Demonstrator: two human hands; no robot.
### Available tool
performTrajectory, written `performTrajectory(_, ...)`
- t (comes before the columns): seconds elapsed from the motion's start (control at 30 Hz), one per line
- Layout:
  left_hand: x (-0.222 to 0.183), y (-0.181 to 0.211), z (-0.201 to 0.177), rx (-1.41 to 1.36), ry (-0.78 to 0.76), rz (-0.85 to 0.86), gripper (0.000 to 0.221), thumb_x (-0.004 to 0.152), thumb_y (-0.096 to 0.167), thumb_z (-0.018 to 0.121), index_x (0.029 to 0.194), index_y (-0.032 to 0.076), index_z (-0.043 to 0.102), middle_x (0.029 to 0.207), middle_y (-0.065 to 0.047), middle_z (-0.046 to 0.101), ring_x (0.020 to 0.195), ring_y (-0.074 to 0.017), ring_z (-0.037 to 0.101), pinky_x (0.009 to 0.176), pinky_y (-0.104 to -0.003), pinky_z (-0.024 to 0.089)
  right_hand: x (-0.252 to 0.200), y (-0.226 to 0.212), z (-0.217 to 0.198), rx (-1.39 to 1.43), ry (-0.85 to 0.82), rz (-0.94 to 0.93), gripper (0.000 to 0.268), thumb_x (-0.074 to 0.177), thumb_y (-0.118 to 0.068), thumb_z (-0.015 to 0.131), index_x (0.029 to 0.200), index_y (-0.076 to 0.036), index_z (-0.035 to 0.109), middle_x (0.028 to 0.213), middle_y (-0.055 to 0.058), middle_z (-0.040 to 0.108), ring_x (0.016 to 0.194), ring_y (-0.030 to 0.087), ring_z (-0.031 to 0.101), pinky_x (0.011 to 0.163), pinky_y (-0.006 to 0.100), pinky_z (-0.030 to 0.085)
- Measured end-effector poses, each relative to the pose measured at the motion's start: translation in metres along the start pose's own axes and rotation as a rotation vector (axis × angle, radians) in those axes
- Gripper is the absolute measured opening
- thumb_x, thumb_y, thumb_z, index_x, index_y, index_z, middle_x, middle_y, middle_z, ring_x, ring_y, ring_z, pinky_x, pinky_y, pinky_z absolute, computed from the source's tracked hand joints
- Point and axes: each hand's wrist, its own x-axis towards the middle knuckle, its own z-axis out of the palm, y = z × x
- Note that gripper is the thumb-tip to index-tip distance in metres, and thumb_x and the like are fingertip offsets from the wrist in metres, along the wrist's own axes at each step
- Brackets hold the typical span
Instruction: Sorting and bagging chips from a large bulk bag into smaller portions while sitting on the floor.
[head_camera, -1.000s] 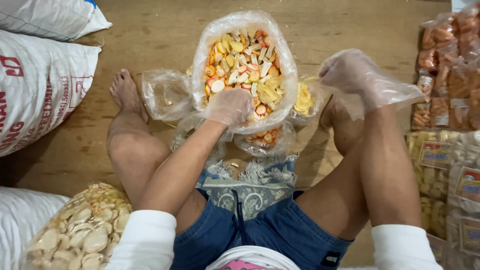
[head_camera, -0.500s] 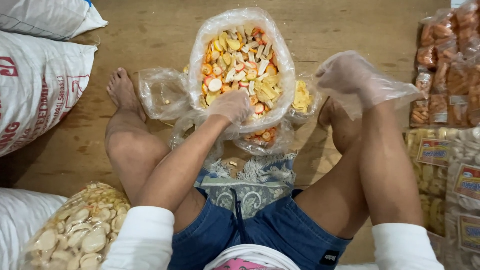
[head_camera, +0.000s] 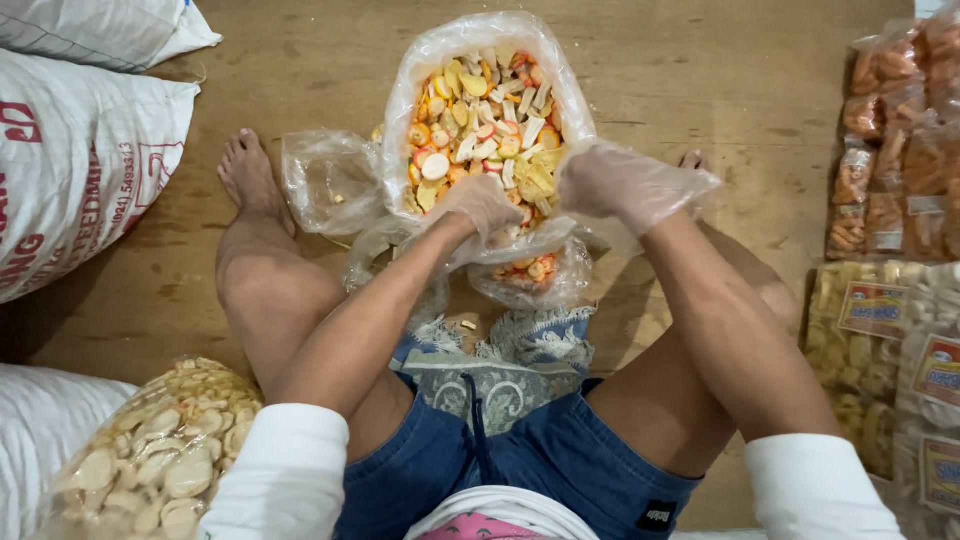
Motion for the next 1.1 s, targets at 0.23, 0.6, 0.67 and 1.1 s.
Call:
performTrajectory(0.23,0.023,-0.023,-0.021,0.058,0.046,0.028,0.061,0.071,0.059,0.065,0.106,0.012,0.079,0.111,-0.008,0.077,0.112,-0.0265,0.071,0.094,-0.041,0.058,-0.021,-0.038,-0.011,-0.102,0.089,-0.118,0.048,0.092,-0.045,0.058,0.11,-0.006,0.076,0.11,0.024,0.073,0.108,0.043,0.071,0.089,0.056,0.058)
performTrajectory(0.6,0.017,-0.141,-0.034,0.906,0.242,0.728,0.011,0.089,0.028,0.059,0.095,0.034,0.067,0.09,0.0,0.079,0.093,-0.0214,0.077,0.078,-0.035,0.062,-0.047,-0.071,-0.018,-0.048,0.167,-0.099,0.025,0.095,-0.016,0.052,0.094,0.0,0.072,0.084,0.013,0.069,0.068,0.024,0.065,0.071,0.038,0.061)
performTrajectory(0.67,0.0,-0.122,-0.023,0.043,0.03,0.015,0.055,0.059,0.055,0.081,0.095,0.013,0.081,0.102,-0.012,0.079,0.108,-0.0296,0.073,0.091,-0.042,0.059,-0.038,-0.066,-0.008,-0.047,0.207,-0.127,0.027,0.094,-0.015,0.05,0.094,0.002,0.072,0.086,0.015,0.07,0.07,0.027,0.067,0.074,0.04,0.061)
performTrajectory(1.1,-0.117,-0.089,-0.087,0.034,0.073,-0.336,0.06,0.073,0.045,0.077,0.112,0.0,0.076,0.12,-0.022,0.073,0.121,-0.0405,0.065,0.099,-0.054,0.054,-0.048,-0.083,-0.038,-0.02,0.108,-0.053,0.026,0.087,-0.006,0.045,0.088,0.007,0.068,0.075,0.014,0.062,0.057,0.023,0.056,0.054,0.033,0.056)
